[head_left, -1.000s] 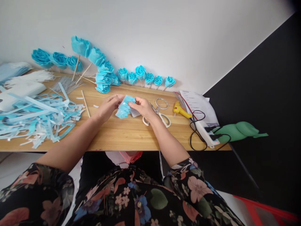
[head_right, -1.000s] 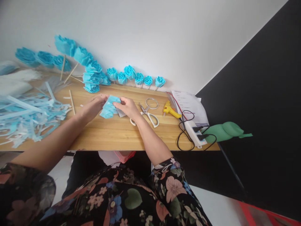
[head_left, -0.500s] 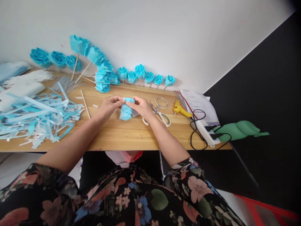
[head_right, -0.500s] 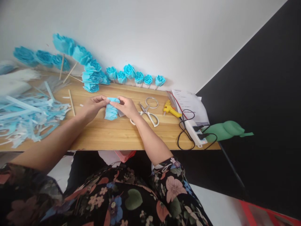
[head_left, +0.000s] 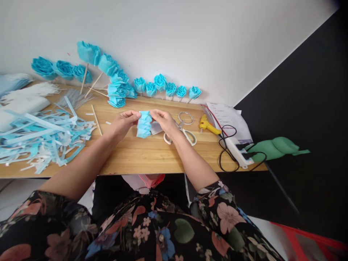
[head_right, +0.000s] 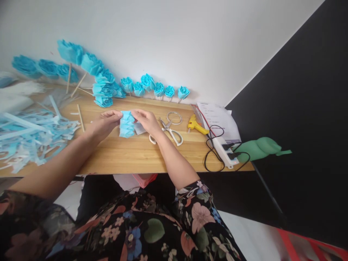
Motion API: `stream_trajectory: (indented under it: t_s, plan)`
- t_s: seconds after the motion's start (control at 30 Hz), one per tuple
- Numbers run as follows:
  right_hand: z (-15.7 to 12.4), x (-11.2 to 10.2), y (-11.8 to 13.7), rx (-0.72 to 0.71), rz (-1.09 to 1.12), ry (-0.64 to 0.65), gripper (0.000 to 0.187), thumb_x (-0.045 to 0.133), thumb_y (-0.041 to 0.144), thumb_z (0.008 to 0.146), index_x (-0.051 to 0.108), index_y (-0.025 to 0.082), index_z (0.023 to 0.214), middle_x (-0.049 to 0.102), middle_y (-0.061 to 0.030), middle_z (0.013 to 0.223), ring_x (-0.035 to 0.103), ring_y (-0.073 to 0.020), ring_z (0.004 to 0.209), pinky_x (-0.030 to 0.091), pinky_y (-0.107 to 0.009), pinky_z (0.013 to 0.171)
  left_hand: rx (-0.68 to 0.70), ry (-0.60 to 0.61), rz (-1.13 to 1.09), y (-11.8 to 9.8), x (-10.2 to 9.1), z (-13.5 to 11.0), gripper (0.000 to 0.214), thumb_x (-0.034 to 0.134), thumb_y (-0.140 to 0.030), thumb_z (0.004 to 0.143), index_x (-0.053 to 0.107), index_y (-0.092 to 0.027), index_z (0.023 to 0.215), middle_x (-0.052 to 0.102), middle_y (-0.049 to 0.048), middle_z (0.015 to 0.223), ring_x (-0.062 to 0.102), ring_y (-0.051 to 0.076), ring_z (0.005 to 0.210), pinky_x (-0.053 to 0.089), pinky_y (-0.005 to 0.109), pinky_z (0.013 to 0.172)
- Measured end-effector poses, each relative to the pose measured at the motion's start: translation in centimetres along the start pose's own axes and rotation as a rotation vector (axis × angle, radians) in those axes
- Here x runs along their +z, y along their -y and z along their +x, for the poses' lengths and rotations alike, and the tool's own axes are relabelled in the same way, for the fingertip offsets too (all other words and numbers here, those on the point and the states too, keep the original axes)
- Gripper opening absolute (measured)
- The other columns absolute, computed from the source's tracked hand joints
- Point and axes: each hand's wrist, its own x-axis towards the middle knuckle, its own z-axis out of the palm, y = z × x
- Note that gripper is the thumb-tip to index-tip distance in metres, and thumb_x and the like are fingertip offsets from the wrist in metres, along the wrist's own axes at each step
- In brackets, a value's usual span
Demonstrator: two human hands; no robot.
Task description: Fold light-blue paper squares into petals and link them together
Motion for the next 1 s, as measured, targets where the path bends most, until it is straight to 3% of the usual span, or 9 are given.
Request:
stream_trajectory:
  t_s: [0.13, 0.33, 0.5, 0.67, 0.87, 1.0]
  plan:
    - [0.02, 0.16, 0.10, 0.005, -0.013, -0.036, 0.043, 0.074, 0.059, 0.075, 0.066, 0.019, 0.088, 0.066, 0.0006, 0.081, 0.058, -0.0124, 0.076, 0.048, -0.025, 0.073, 0.031, 0.015, 0.053, 0.58, -0.18, 0.07, 0.022, 0.084, -0.034, 0.072, 0.071, -0.016, 0.069, 0.067, 0.0013, 0.067, 0.059, 0.012, 0.063, 0.047, 0.027, 0.066]
    - [-0.10, 0.29, 0.03, 0.009, -0.092, -0.056, 0.043, 0.072, 0.060, 0.075, 0.063, 0.018, 0.082, 0.063, 0.0011, 0.076, 0.056, -0.0120, 0.072, 0.046, -0.025, 0.069, 0.027, 0.024, 0.030, 0.64, 0.07, 0.16, 0.034, 0.082, -0.048, 0.074, 0.070, -0.016, 0.074, 0.066, 0.0011, 0.067, 0.058, 0.013, 0.062, 0.048, 0.028, 0.066]
    - [-0.39, 0.52, 0.26, -0.019, -0.134, -0.024, 0.040, 0.069, 0.057, 0.079, 0.064, 0.018, 0.082, 0.064, 0.0008, 0.077, 0.056, -0.0118, 0.072, 0.045, -0.025, 0.070, 0.037, 0.031, 0.136, 0.32, 0.03, 0.07, 0.030, 0.086, -0.041, 0.068, 0.070, -0.016, 0.071, 0.066, 0.0004, 0.066, 0.056, 0.012, 0.062, 0.046, 0.026, 0.066]
    - [-0.25, 0.31, 0.07, 0.001, -0.188, -0.045, 0.044, 0.062, 0.062, 0.083, 0.065, 0.018, 0.082, 0.064, 0.0002, 0.077, 0.057, -0.0127, 0.075, 0.045, -0.025, 0.072, 0.030, 0.034, 0.097, 0.03, 0.31, -0.07, 0.027, 0.085, -0.038, 0.068, 0.068, -0.017, 0.067, 0.064, 0.0001, 0.064, 0.055, 0.011, 0.061, 0.044, 0.026, 0.065]
    - [0.11, 0.03, -0.38, 0.021, -0.053, -0.061, 0.052, 0.057, 0.070, 0.084, 0.069, 0.019, 0.090, 0.067, -0.0029, 0.085, 0.061, -0.0145, 0.083, 0.050, -0.026, 0.079, 0.030, -0.012, 0.048, 0.14, 0.27, 0.08, 0.023, 0.083, -0.033, 0.069, 0.066, -0.017, 0.067, 0.065, -0.0002, 0.064, 0.056, 0.012, 0.060, 0.046, 0.027, 0.064]
    - [-0.16, 0.42, -0.11, 0.031, -0.044, -0.037, 0.047, 0.064, 0.067, 0.081, 0.067, 0.019, 0.085, 0.066, -0.0007, 0.081, 0.059, -0.0125, 0.077, 0.048, -0.025, 0.075, 0.047, 0.000, 0.050, 0.49, -0.07, 0.16, 0.020, 0.082, -0.031, 0.071, 0.068, -0.017, 0.067, 0.065, -0.0001, 0.064, 0.057, 0.011, 0.061, 0.046, 0.026, 0.066]
